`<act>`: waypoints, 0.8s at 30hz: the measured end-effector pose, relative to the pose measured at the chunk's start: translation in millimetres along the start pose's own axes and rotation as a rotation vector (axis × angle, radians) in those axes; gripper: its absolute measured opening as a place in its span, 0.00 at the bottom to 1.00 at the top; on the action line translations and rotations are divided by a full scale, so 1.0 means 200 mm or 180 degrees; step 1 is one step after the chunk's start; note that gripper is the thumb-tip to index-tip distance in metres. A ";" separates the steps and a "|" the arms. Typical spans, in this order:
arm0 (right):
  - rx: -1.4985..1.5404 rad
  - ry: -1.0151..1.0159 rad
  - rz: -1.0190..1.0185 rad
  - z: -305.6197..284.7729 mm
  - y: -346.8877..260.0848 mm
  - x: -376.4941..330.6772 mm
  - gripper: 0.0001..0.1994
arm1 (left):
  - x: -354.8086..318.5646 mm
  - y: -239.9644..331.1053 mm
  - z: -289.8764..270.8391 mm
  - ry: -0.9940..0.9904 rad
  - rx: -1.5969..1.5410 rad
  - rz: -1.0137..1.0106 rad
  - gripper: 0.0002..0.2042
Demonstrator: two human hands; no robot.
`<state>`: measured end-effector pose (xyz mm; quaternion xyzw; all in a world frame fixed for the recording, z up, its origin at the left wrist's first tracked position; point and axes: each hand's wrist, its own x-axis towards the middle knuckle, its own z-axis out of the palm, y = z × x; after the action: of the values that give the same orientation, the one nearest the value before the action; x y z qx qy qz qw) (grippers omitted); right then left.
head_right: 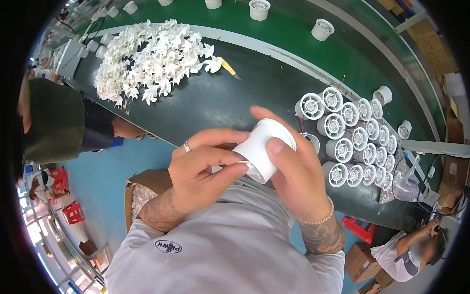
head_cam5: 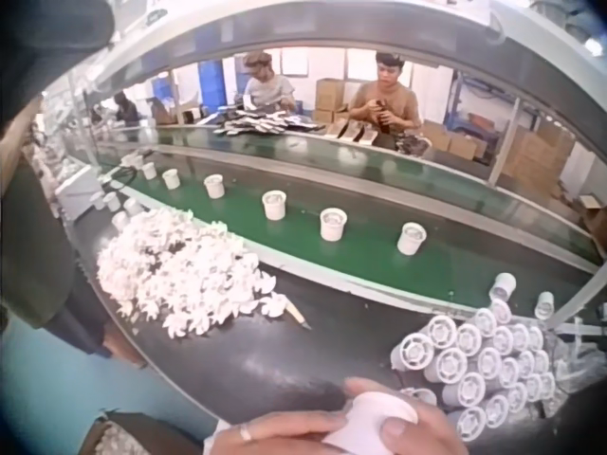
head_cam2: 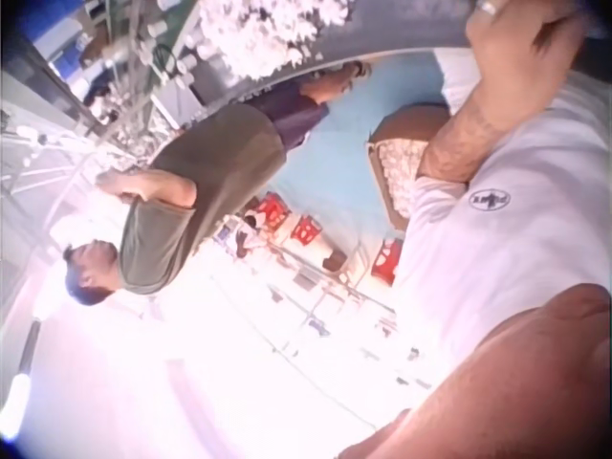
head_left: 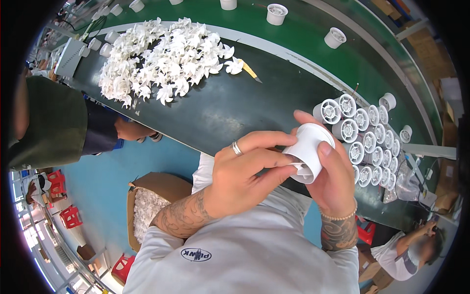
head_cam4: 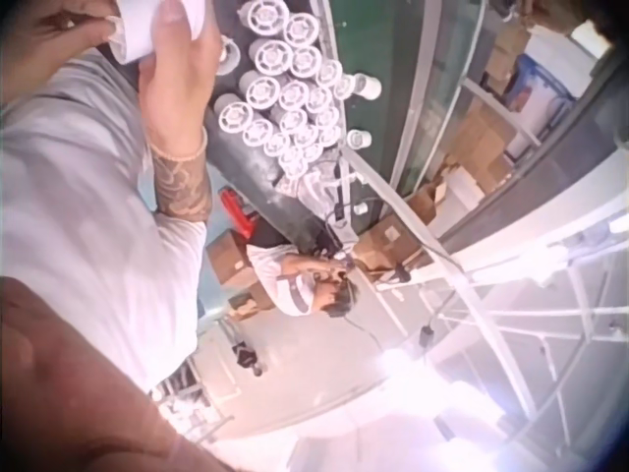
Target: Assemble small white plastic components into cylindrical housings on a production line.
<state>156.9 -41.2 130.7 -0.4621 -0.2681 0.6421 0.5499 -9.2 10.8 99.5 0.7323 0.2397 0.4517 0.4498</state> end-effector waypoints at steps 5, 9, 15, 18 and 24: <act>-0.0142 0.0165 -0.0113 0.01 0.01 0.03 0.34 | 0.02 -0.01 0.00 0.0127 -0.0267 -0.0138 0.11; -0.1249 0.0059 -0.0746 -0.03 0.03 0.01 0.25 | 0.06 -0.02 -0.05 -0.0091 -0.0745 -0.0817 0.14; -0.1105 -0.0213 -0.0384 -0.03 -0.02 0.05 0.23 | 0.14 0.00 -0.14 -0.0608 -0.0243 -0.0561 0.16; -0.0958 -0.0247 -0.0018 -0.04 0.01 0.09 0.21 | 0.18 0.00 -0.14 -0.0881 0.0408 -0.0112 0.14; -0.1918 -0.0437 0.0842 -0.08 -0.20 0.11 0.22 | 0.16 -0.04 -0.14 -0.1374 0.1565 0.1132 0.11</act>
<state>190.4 -11.9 151.3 -0.5903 -0.4200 0.6294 0.2810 -18.8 52.0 112.1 0.9270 0.1098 0.2868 0.2152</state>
